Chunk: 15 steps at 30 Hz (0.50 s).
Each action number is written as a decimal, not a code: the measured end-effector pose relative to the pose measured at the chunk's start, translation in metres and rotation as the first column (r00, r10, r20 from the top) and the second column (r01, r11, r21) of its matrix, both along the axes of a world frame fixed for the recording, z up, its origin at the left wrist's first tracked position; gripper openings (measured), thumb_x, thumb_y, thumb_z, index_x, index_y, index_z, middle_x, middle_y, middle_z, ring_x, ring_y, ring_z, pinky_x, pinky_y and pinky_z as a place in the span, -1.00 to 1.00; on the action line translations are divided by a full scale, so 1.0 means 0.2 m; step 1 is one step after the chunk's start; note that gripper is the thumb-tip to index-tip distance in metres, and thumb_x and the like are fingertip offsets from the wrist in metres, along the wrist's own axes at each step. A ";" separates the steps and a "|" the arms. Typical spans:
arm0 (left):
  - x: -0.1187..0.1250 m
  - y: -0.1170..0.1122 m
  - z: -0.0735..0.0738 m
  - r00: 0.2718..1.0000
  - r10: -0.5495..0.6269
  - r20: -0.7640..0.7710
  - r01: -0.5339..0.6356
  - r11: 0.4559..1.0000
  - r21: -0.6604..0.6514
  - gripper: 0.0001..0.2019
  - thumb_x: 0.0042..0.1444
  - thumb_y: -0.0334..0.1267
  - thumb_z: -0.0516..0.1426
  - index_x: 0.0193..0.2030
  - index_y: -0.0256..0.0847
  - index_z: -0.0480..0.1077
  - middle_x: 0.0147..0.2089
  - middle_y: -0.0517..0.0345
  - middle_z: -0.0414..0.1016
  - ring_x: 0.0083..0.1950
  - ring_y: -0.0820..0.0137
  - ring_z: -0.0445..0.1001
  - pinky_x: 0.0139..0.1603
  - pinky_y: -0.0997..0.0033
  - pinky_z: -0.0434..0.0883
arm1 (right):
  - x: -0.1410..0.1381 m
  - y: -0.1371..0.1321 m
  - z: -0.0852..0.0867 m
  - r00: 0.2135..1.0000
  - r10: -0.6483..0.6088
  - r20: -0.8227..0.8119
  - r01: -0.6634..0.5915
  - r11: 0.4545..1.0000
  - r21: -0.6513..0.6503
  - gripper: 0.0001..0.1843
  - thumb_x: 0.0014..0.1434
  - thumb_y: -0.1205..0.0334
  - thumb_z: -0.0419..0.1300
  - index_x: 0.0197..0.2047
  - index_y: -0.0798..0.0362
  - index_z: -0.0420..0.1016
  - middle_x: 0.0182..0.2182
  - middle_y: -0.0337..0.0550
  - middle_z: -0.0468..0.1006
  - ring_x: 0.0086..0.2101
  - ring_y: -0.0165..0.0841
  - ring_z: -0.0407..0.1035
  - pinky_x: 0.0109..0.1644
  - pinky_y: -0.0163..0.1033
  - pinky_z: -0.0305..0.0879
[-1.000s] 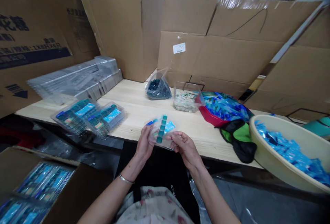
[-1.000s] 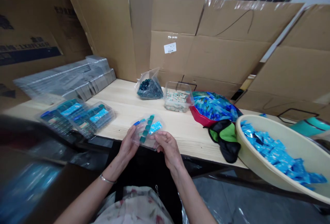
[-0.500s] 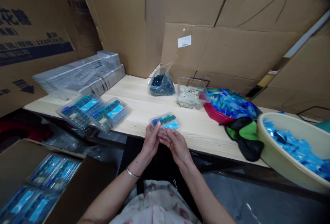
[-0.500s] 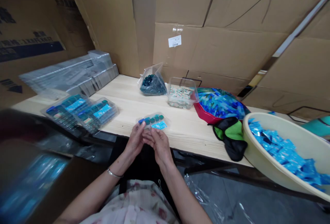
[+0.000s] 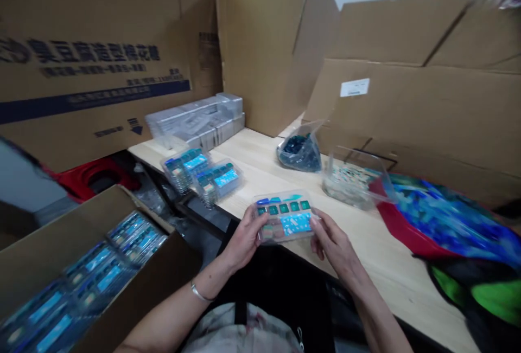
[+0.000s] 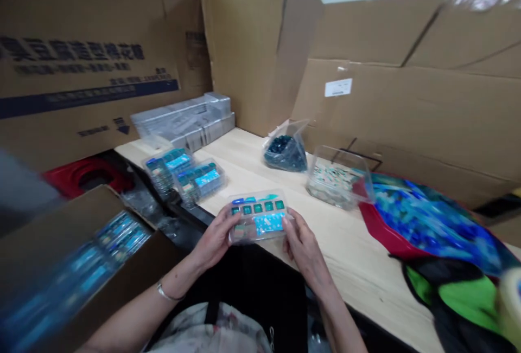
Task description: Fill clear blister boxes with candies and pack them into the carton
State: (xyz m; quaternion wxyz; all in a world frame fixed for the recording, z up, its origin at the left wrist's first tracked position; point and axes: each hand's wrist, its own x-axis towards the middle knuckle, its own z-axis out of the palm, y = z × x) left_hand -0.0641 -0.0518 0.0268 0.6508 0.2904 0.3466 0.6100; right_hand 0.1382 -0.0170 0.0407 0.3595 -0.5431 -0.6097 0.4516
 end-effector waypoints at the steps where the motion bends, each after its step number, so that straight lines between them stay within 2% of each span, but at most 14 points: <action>1: -0.07 -0.02 0.03 0.992 0.040 -0.119 -0.037 0.999 0.032 -0.62 0.09 -0.12 0.17 0.03 -0.16 0.30 -0.03 0.02 0.49 -0.13 0.28 0.52 -0.21 0.34 0.48 | -0.07 0.03 0.02 0.996 0.081 -0.042 -0.081 0.997 -0.010 -0.31 0.14 -0.17 0.04 0.19 0.12 0.19 -0.71 -0.35 0.29 -0.70 -0.40 0.17 -0.64 -0.31 0.13; 2: -0.14 -0.03 0.05 0.960 0.083 -0.266 -0.070 0.996 0.055 -0.61 0.10 -0.06 0.15 0.03 -0.16 0.29 -0.09 0.03 0.52 -0.22 0.30 0.54 -0.28 0.36 0.47 | -0.14 0.07 0.04 0.988 0.138 -0.071 -0.139 0.990 0.000 -0.30 0.15 -0.16 0.04 0.21 0.12 0.15 -0.71 -0.37 0.28 -0.71 -0.42 0.15 -0.67 -0.34 0.08; 3: -0.23 -0.03 0.08 0.899 0.122 -0.421 -0.102 0.992 0.070 -0.59 0.09 -0.01 0.13 0.02 -0.17 0.28 -0.22 0.07 0.55 -0.35 0.34 0.54 -0.38 0.39 0.46 | -0.21 0.11 0.06 0.978 0.189 -0.083 -0.188 0.982 0.019 -0.31 0.15 -0.14 0.04 0.21 0.13 0.14 -0.70 -0.37 0.28 -0.71 -0.44 0.14 -0.68 -0.35 0.05; 5: -0.41 -0.03 0.14 0.722 0.142 -0.678 -0.139 0.989 0.058 -0.55 0.10 0.12 0.06 -0.05 -0.19 0.28 -0.55 0.21 0.47 -0.61 0.36 0.43 -0.58 0.41 0.37 | -0.38 0.20 0.11 0.958 0.280 -0.064 -0.275 0.959 0.070 -0.33 0.17 -0.13 0.01 0.20 0.14 0.14 -0.65 -0.35 0.31 -0.71 -0.46 0.15 -0.67 -0.36 0.05; 7: -0.57 0.00 0.20 0.514 0.163 -0.842 -0.212 0.975 0.060 -0.53 0.11 0.20 -0.04 -0.17 -0.19 0.31 -0.71 0.28 0.34 -0.69 0.35 0.37 -0.60 0.40 0.32 | -0.54 0.31 0.15 0.933 0.359 0.018 -0.358 0.925 0.130 -0.38 0.21 -0.11 -0.04 0.18 0.14 0.18 -0.56 -0.29 0.38 -0.69 -0.48 0.19 -0.61 -0.34 0.14; 10: -0.77 0.07 0.27 0.182 0.168 -0.969 -0.305 0.946 0.107 -0.47 0.13 0.26 -0.17 -0.38 -0.17 0.32 -0.72 0.22 0.32 -0.62 0.30 0.42 -0.42 0.33 0.37 | -0.75 0.49 0.16 0.884 0.407 0.230 -0.454 0.866 0.210 -0.46 0.26 -0.08 -0.12 0.14 0.10 0.26 -0.42 -0.16 0.49 -0.60 -0.43 0.32 -0.41 -0.29 0.26; 12: -0.86 0.13 0.29 -0.017 0.115 -0.993 -0.322 0.940 0.115 -0.39 0.14 0.27 -0.25 -0.45 -0.17 0.34 -0.67 0.12 0.37 -0.48 0.21 0.50 -0.24 0.25 0.38 | -0.86 0.57 0.16 0.838 0.379 0.391 -0.493 0.833 0.249 -0.47 0.28 -0.07 -0.16 0.12 0.07 0.30 -0.30 -0.06 0.54 -0.40 -0.32 0.43 -0.22 -0.24 0.28; 13: -0.89 0.15 0.28 -0.095 0.075 -0.993 -0.331 0.938 0.103 -0.35 0.14 0.27 -0.29 -0.46 -0.19 0.35 -0.61 0.04 0.42 -0.39 0.15 0.53 -0.17 0.21 0.36 | -0.89 0.60 0.16 0.809 0.356 0.467 -0.509 0.821 0.257 -0.47 0.29 -0.07 -0.17 0.12 0.06 0.31 -0.23 -0.01 0.55 -0.27 -0.25 0.45 -0.14 -0.21 0.26; 15: -0.93 0.19 0.26 -0.186 -0.001 -0.983 -0.358 0.931 0.067 -0.29 0.13 0.29 -0.33 -0.45 -0.22 0.40 -0.44 -0.13 0.51 -0.21 0.04 0.53 -0.09 0.15 0.34 | -0.95 0.64 0.16 0.741 0.304 0.599 -0.532 0.810 0.247 -0.45 0.29 -0.09 -0.20 0.13 0.05 0.30 -0.14 0.07 0.54 -0.10 -0.14 0.41 -0.04 -0.15 0.21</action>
